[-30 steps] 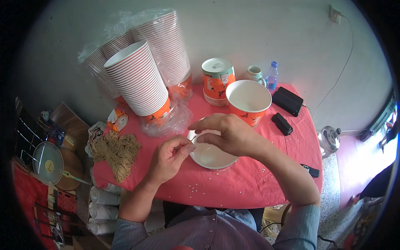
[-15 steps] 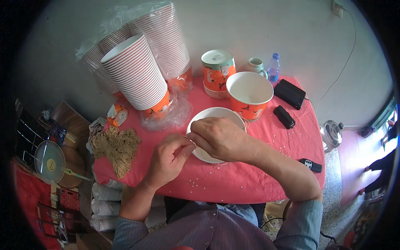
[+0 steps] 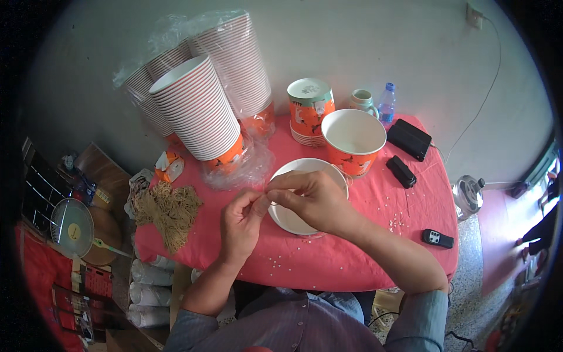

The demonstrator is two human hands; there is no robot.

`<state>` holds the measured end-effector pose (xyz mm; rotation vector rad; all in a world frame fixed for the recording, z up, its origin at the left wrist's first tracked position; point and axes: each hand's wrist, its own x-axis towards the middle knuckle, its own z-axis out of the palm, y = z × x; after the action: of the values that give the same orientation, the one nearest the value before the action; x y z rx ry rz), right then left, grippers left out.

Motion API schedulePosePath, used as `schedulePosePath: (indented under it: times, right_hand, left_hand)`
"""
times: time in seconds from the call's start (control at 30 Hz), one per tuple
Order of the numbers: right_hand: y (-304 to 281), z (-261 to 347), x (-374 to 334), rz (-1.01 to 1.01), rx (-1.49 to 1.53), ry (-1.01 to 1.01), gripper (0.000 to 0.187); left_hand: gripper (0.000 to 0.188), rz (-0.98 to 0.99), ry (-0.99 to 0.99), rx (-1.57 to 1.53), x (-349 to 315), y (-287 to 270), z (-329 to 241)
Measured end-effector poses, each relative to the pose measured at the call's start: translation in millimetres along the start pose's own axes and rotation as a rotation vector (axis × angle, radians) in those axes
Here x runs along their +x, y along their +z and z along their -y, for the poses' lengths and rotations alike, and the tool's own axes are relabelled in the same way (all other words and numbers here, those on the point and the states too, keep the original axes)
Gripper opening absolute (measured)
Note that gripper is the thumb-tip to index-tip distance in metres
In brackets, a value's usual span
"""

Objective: Attaching string handles to paper buckets by threading them through pre-punched holes.

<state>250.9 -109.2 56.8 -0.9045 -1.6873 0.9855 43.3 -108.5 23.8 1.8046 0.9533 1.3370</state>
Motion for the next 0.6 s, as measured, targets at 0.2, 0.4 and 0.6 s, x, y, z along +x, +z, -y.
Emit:
schedulePosePath:
  times: [0.2, 0.4, 0.6]
  right_hand:
    - [14, 3, 0, -0.032, 0.227, 0.296, 0.020]
    - [17, 1, 2, -0.105, 0.169, 0.202, 0.020]
    - [0, 1, 7, -0.154, -0.259, 0.072, 0.016]
  left_hand:
    - [0.016, -0.085, -0.010, 0.064, -2, 10, -1]
    - [0.011, -0.073, 0.017, 0.083, -3, 14, 1]
    - [0.027, -0.041, -0.069, -0.036, 1, -13, -13]
